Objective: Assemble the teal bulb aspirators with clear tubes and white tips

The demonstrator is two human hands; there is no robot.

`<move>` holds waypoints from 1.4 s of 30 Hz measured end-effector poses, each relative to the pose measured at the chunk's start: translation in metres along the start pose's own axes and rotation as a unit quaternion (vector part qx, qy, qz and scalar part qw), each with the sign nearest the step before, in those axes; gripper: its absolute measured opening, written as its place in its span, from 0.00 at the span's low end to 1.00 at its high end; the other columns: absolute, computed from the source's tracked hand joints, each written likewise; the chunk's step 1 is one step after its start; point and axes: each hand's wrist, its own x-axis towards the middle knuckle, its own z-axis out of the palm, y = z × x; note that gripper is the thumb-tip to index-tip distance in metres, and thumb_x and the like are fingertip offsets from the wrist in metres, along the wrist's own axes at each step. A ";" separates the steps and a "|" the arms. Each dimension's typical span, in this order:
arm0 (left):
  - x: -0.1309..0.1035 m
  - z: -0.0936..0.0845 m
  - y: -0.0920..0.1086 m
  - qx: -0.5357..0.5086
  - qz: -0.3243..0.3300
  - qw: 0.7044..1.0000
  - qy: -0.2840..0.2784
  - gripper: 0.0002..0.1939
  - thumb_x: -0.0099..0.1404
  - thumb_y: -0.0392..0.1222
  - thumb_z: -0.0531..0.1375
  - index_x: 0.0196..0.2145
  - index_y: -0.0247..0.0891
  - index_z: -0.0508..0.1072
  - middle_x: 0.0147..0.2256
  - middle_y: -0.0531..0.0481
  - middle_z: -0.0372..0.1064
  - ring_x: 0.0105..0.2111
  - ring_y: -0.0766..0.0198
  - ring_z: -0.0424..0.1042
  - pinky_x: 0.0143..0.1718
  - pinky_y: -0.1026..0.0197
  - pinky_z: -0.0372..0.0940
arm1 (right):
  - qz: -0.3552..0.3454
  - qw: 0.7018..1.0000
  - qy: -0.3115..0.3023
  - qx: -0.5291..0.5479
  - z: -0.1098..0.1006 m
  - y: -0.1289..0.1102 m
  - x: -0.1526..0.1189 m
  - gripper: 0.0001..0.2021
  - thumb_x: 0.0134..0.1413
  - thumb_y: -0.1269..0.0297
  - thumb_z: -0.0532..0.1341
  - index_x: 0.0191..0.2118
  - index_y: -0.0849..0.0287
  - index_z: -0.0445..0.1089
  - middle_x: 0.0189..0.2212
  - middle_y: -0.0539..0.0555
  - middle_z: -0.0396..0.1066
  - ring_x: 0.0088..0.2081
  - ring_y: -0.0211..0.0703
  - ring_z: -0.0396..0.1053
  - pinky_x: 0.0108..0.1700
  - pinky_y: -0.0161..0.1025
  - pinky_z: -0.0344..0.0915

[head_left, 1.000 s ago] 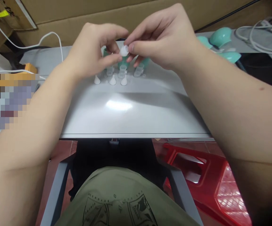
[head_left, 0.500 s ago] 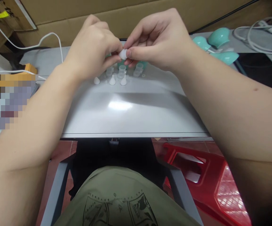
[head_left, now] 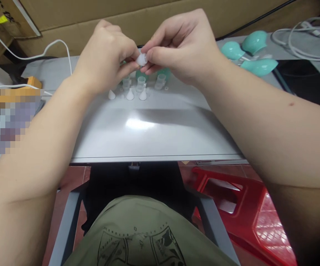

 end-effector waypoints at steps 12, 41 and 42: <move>0.001 -0.002 0.014 -0.022 -0.111 0.994 0.013 0.06 0.74 0.41 0.69 0.42 0.44 0.89 0.41 0.50 0.86 0.42 0.50 0.81 0.53 0.39 0.72 | 0.083 0.991 0.097 0.045 0.011 -0.009 0.007 0.13 0.69 0.88 0.63 0.34 0.70 0.76 0.28 0.55 0.81 0.31 0.37 0.82 0.30 0.26 0.79; 0.007 0.007 0.017 0.112 -0.044 0.992 0.044 0.15 0.73 0.47 0.61 0.38 0.43 0.89 0.36 0.40 0.79 0.43 0.38 0.81 0.48 0.36 0.71 | 0.100 0.989 0.103 -0.040 0.004 -0.031 0.003 0.10 0.56 0.84 0.61 0.33 0.70 0.80 0.24 0.54 0.77 0.28 0.39 0.79 0.26 0.27 0.77; 0.007 0.006 0.018 0.109 -0.045 0.992 0.041 0.16 0.74 0.48 0.60 0.38 0.44 0.89 0.36 0.40 0.79 0.43 0.37 0.81 0.48 0.36 0.71 | 0.101 0.988 0.104 -0.061 0.005 -0.034 0.001 0.09 0.56 0.84 0.63 0.33 0.70 0.81 0.24 0.53 0.77 0.28 0.38 0.79 0.26 0.27 0.77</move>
